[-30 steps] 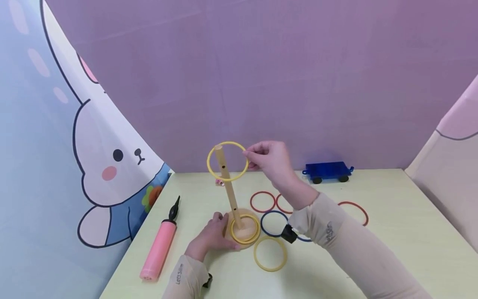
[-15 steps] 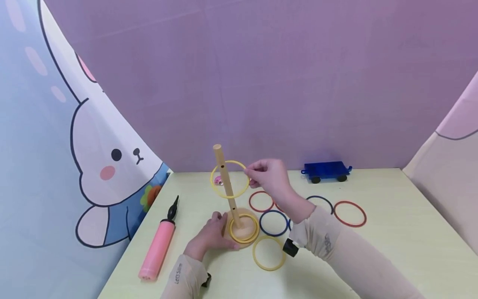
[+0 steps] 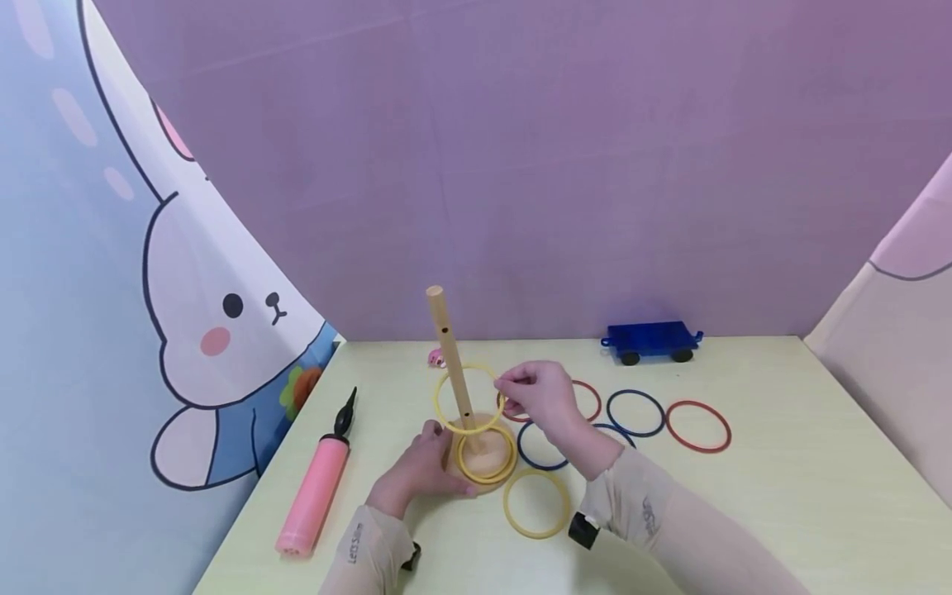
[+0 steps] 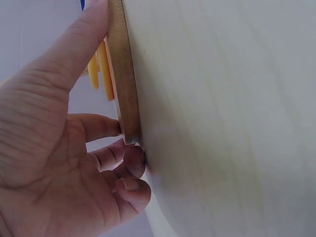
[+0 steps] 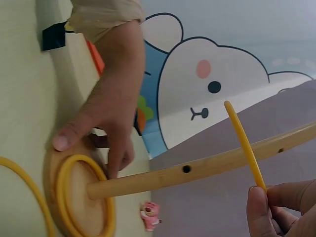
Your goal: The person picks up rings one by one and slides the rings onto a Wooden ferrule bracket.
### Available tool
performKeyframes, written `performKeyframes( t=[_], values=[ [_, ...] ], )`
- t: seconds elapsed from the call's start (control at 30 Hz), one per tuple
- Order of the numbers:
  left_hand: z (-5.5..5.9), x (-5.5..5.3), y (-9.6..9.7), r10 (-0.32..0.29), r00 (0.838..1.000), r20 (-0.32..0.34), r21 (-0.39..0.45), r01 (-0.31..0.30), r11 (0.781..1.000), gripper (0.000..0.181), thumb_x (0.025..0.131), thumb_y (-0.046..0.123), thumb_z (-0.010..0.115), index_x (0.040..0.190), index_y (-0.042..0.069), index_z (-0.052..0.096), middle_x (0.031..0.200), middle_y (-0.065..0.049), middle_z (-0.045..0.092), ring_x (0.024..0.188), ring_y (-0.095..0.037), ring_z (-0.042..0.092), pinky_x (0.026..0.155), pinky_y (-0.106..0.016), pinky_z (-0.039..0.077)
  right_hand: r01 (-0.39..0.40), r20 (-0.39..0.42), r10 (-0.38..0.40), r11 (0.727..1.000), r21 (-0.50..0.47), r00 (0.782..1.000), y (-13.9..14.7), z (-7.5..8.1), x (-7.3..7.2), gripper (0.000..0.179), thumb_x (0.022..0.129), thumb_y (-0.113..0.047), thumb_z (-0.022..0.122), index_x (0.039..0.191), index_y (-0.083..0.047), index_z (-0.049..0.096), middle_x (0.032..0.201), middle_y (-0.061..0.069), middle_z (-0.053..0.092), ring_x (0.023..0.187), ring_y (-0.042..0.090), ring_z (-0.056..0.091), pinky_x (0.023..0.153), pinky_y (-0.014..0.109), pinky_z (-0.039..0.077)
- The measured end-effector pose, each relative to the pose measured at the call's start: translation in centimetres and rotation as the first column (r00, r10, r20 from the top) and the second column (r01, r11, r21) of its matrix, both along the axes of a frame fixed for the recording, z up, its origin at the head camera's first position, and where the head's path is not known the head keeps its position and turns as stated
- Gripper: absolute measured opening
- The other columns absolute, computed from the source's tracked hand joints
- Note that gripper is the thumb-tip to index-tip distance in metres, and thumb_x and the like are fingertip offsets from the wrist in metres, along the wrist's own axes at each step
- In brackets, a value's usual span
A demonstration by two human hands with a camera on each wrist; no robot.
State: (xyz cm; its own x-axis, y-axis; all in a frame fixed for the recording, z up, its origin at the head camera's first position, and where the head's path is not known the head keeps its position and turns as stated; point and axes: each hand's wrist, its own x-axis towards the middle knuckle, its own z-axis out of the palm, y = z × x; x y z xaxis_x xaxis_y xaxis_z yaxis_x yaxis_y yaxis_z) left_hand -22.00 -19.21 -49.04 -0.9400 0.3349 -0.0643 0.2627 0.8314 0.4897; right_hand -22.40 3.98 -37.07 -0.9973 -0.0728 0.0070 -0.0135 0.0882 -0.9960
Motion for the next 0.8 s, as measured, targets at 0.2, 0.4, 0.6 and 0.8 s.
performKeyframes(
  t=[0.2,0.4,0.6,0.8],
  values=[
    [0.0,-0.1,0.0,-0.011,1.0,-0.013,0.011,0.011,1.0,0.11,0.058,0.054,0.089,0.146,0.008,0.043,0.121,-0.01,0.043,0.106,-0.027,0.048,0.094,-0.049,0.044,0.007,0.022,-0.007,1.0,0.024,1.0,-0.2,-2.6,0.1,0.006,0.086,-0.002,0.071,0.087,0.004,0.072,0.077,0.014,0.069,0.055,0.015,0.062,0.058,0.032,0.057],
    [-0.1,-0.2,0.1,0.007,1.0,0.002,0.009,-0.007,1.0,0.112,0.057,0.055,0.089,0.145,0.003,0.043,0.126,-0.014,0.042,0.111,-0.032,0.048,0.096,-0.051,0.044,0.016,0.039,-0.02,0.996,0.092,0.999,-0.3,-5.3,0.2,0.005,0.086,-0.001,0.071,0.085,0.004,0.072,0.073,0.01,0.068,0.056,0.014,0.062,0.058,0.032,0.057],
    [-0.3,-0.3,-0.1,0.003,1.0,-0.003,0.0,-0.003,1.0,0.113,0.057,0.056,0.089,0.149,0.013,0.04,0.126,-0.013,0.042,0.111,-0.032,0.048,0.094,-0.052,0.044,0.017,0.082,-0.026,0.994,0.105,0.996,-0.1,-7.5,0.1,0.005,0.087,0.001,0.069,0.087,0.005,0.071,0.078,0.018,0.069,0.056,0.016,0.063,0.06,0.036,0.058],
    [-0.1,-0.2,0.0,0.005,1.0,0.019,-0.02,-0.005,1.0,0.117,0.06,0.057,0.087,0.152,0.007,0.034,0.133,-0.015,0.04,0.118,-0.034,0.045,0.098,-0.053,0.042,0.02,0.081,-0.033,0.988,0.155,0.996,0.0,-9.4,0.0,0.004,0.085,0.001,0.069,0.085,0.005,0.071,0.073,0.012,0.069,0.056,0.019,0.065,0.06,0.038,0.058]
  ],
)
